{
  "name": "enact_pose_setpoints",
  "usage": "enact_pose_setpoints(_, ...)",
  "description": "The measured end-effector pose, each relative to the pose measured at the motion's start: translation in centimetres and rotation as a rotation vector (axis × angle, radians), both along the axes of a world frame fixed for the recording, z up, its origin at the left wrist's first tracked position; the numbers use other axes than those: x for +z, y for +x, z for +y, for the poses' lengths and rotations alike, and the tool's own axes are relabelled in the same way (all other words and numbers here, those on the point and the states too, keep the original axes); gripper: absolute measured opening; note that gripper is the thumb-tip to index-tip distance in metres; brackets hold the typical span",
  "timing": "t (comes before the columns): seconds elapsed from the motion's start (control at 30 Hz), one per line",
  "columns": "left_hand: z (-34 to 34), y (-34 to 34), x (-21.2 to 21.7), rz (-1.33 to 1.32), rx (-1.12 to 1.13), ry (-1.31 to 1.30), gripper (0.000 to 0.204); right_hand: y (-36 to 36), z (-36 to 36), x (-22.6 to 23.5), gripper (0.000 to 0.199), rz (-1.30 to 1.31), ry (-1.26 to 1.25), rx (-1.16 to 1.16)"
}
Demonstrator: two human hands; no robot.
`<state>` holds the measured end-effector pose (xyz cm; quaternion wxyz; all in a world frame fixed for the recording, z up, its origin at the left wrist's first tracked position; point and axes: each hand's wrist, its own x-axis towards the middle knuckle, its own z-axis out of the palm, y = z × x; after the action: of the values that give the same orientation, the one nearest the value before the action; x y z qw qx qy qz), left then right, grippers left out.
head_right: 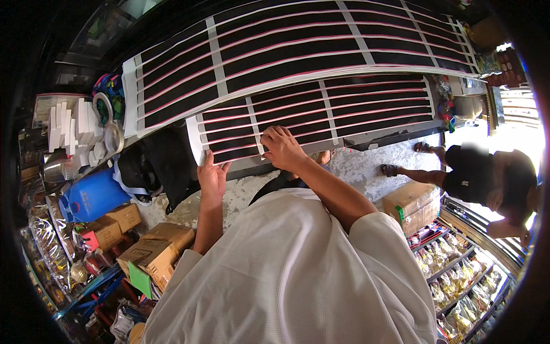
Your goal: The person assembles a solar panel by attaching white strips to a black grid-like frame. They use both hands to position and press the strips into place, occasionally adjusting their position to reach different sections of the panel.
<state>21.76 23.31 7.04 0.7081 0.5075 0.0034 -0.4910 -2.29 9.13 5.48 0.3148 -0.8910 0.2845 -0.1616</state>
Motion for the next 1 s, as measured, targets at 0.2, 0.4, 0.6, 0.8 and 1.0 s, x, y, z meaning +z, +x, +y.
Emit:
enact_pose_setpoints(0.2,-0.2,0.4,0.4,-0.018,-0.018,0.027,0.036,0.8,-0.1,0.1,0.039,0.028,-0.072,0.075)
enact_pose_setpoints(0.4,-0.7,0.2,1.3,-0.016,0.009,0.065,0.035,1.5,1.7,-0.3,0.033,-0.004,-0.195,-0.001)
enact_pose_setpoints(0.6,-0.9,0.4,1.6,-0.011,-0.021,0.052,0.035,2.5,1.7,-1.0,0.054,0.147,-0.21,-0.115)
enact_pose_setpoints(0.8,-0.3,0.9,0.4,-0.032,-0.019,0.122,0.037,1.8,2.6,-1.7,0.067,0.355,-0.225,-0.007)
enact_pose_setpoints(1.0,1.9,2.0,-3.7,-0.047,0.016,0.279,0.038,-1.0,4.4,-2.4,0.075,0.468,-0.23,0.263)
